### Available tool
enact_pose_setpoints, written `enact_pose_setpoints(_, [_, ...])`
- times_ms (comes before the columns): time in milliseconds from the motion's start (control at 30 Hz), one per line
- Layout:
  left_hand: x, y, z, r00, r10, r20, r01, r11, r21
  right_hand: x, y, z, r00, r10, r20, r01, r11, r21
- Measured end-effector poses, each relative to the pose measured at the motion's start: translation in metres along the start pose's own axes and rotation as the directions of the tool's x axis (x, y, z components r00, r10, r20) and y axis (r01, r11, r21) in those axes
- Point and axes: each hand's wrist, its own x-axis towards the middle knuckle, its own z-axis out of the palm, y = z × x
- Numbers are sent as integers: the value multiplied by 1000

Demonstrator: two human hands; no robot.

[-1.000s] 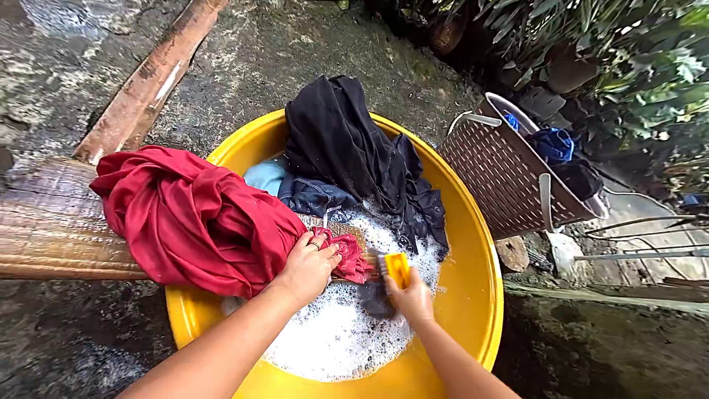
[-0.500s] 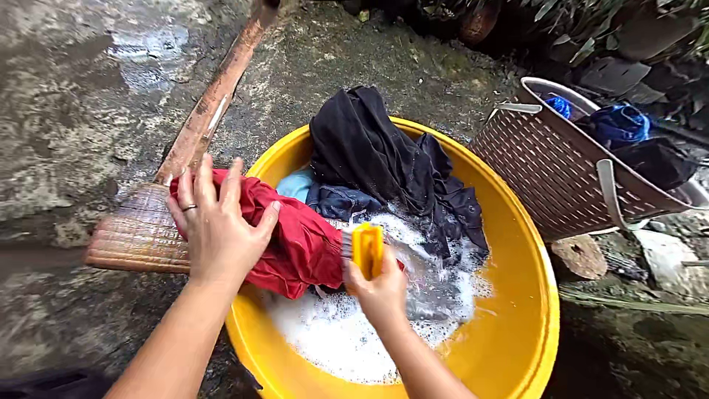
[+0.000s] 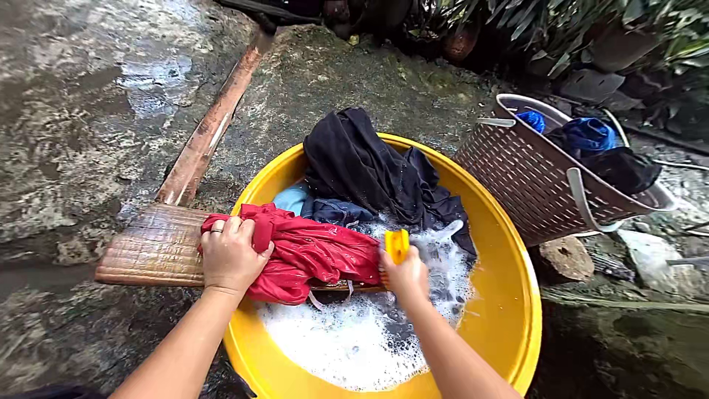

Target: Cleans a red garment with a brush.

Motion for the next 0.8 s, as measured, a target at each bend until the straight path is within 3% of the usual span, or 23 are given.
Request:
enact_pose_setpoints(100, [3,0,-3,998,-17,59,18,1000,-24,-64,-86,27,938,-343,40,331,926,184])
enact_pose_setpoints(200, [6,-1,-5,997,-29,77,32,999,-42,-76,-115,62,842,-536,54,528,841,122])
enact_pose_setpoints(267, [6,-5,0,999,1,33,0,999,-32,-43,-75,69,883,-469,21,469,883,4])
enact_pose_setpoints(367, [5,-5,2,1000,12,16,-12,1000,-19,19,30,40,990,-141,10,141,976,-168])
enact_pose_setpoints(467, [4,-3,2,999,-3,34,3,1000,2,38,49,8,995,95,30,-88,979,-185])
enact_pose_setpoints(500, [4,-2,3,999,-6,35,6,1000,3,28,31,6,996,80,28,-76,992,-103])
enact_pose_setpoints(567, [6,-2,4,1000,-8,25,8,1000,8,-13,-29,19,992,-123,27,120,988,94])
enact_pose_setpoints(633, [5,0,-2,997,-28,65,27,999,21,-67,-86,46,909,-414,42,397,894,207])
enact_pose_setpoints(700, [5,6,-14,983,-102,155,104,995,-5,-91,-112,71,802,-597,28,582,790,191])
enact_pose_setpoints(733, [6,2,-11,988,-74,139,75,997,-3,-85,-108,76,798,-602,29,591,791,155])
enact_pose_setpoints(800, [7,-5,-1,998,0,58,0,1000,1,-49,-65,71,870,-489,57,488,872,37])
